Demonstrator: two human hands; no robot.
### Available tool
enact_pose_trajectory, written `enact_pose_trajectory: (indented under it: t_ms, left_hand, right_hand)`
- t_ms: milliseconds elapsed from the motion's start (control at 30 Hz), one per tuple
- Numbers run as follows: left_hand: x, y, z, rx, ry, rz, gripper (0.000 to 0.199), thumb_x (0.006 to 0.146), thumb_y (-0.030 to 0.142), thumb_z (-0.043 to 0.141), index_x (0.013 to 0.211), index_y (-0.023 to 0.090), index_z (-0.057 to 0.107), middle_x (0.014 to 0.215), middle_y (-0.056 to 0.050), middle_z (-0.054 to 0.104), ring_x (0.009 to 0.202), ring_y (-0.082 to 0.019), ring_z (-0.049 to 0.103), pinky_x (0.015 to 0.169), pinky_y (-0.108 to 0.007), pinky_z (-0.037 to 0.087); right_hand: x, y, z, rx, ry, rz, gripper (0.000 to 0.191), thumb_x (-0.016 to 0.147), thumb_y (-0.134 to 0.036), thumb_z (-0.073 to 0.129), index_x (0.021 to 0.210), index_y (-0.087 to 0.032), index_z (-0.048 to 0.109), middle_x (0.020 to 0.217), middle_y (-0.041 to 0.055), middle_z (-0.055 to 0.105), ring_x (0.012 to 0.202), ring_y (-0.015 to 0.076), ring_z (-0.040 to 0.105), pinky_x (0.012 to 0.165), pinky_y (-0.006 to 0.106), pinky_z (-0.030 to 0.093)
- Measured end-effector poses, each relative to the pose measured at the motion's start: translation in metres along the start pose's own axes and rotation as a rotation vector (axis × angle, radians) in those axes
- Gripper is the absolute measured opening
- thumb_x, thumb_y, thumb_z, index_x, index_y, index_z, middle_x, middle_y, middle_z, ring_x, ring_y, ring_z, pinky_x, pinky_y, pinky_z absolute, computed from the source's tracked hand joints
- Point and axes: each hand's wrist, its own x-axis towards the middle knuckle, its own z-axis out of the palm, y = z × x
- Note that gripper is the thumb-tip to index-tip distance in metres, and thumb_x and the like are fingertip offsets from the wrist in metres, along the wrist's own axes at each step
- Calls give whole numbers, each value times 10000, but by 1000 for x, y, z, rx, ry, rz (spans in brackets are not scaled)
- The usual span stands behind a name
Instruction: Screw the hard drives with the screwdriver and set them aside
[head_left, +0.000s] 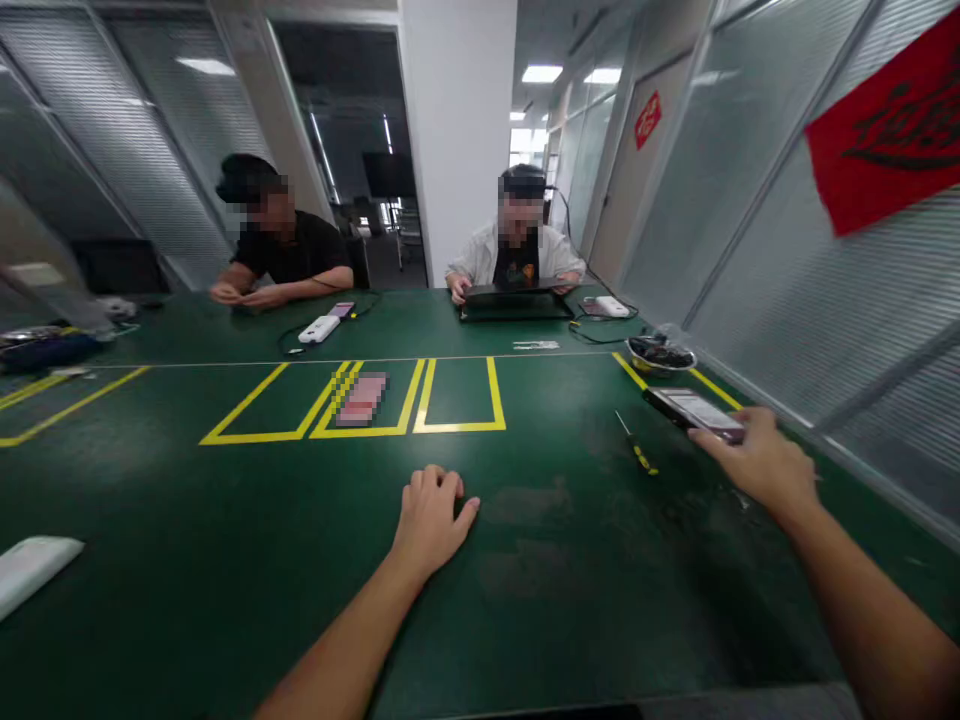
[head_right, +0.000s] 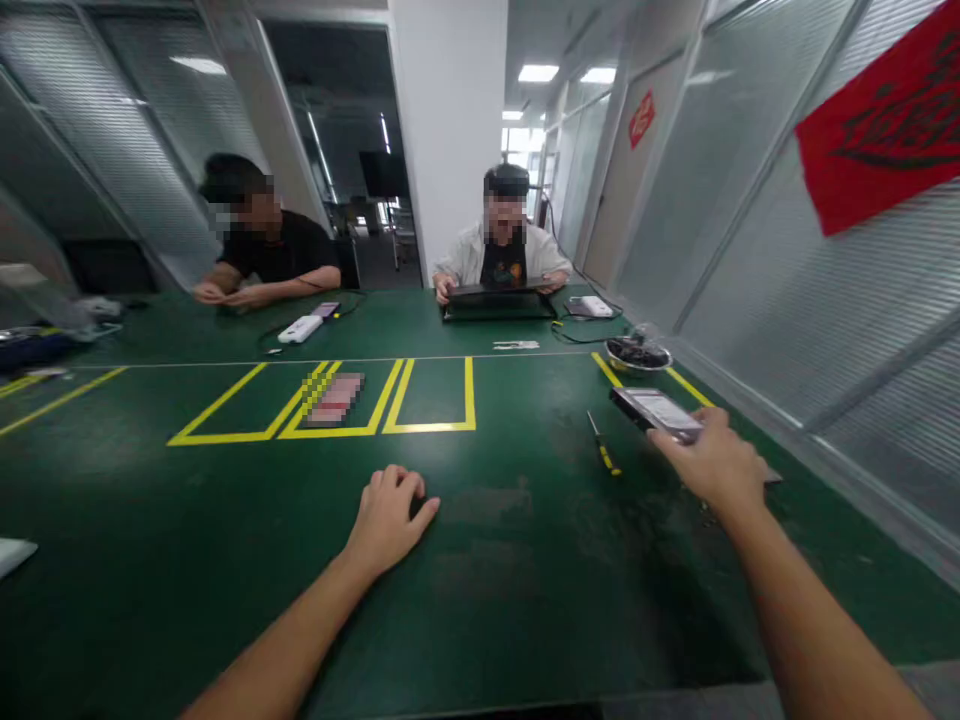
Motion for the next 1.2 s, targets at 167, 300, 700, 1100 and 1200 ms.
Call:
enact_pose_trajectory:
  t_ms: [167,300,700,1100,1200]
  left_hand:
    - [5,1,-2,24,-55,-42,296,897,496,460,881,216,557,962,-70,519,940,-251,475,808,-367,357]
    - [10,3,-1,74,-83,-52,333,904,513,415,886,214,560,939,-78,530,917,-264,486,795,-388,359]
    - [26,18,11,6,-91,-145,210,878,383,450,947,221,563,1017,-88,565,989,-283,491,862,-435,357]
    - [24,11,11,-202,31,-134,356,887,485,487,1153,262,564,1141,-64,607,1056,-274,514,877,-408,375]
    - [23,12,11,-203,11,-75,455,856,512,531,1247,279,539,1230,-62,579,1113,-285,489,902,-420,377]
  right_hand:
    - [-56,-57,2,17,43,-292,641,814,-647,464,1208,-141,465,1044,164,643,908,311,602,705,342,355]
    - [-103,-102,2,37,-30,-444,531,812,-623,471,1098,-176,500,1038,128,622,869,272,570,688,327,344]
    - [-180,-154,31,16,-28,-569,500,750,-537,595,1138,-224,559,1141,148,573,1006,333,528,802,413,328]
    - [-235,-162,46,1,-115,-675,745,773,-618,575,1349,-155,485,1427,208,443,1019,361,527,853,512,356]
    - [-244,-160,50,41,-117,-692,760,772,-565,611,1380,-132,464,1442,213,428,1049,372,506,874,520,374]
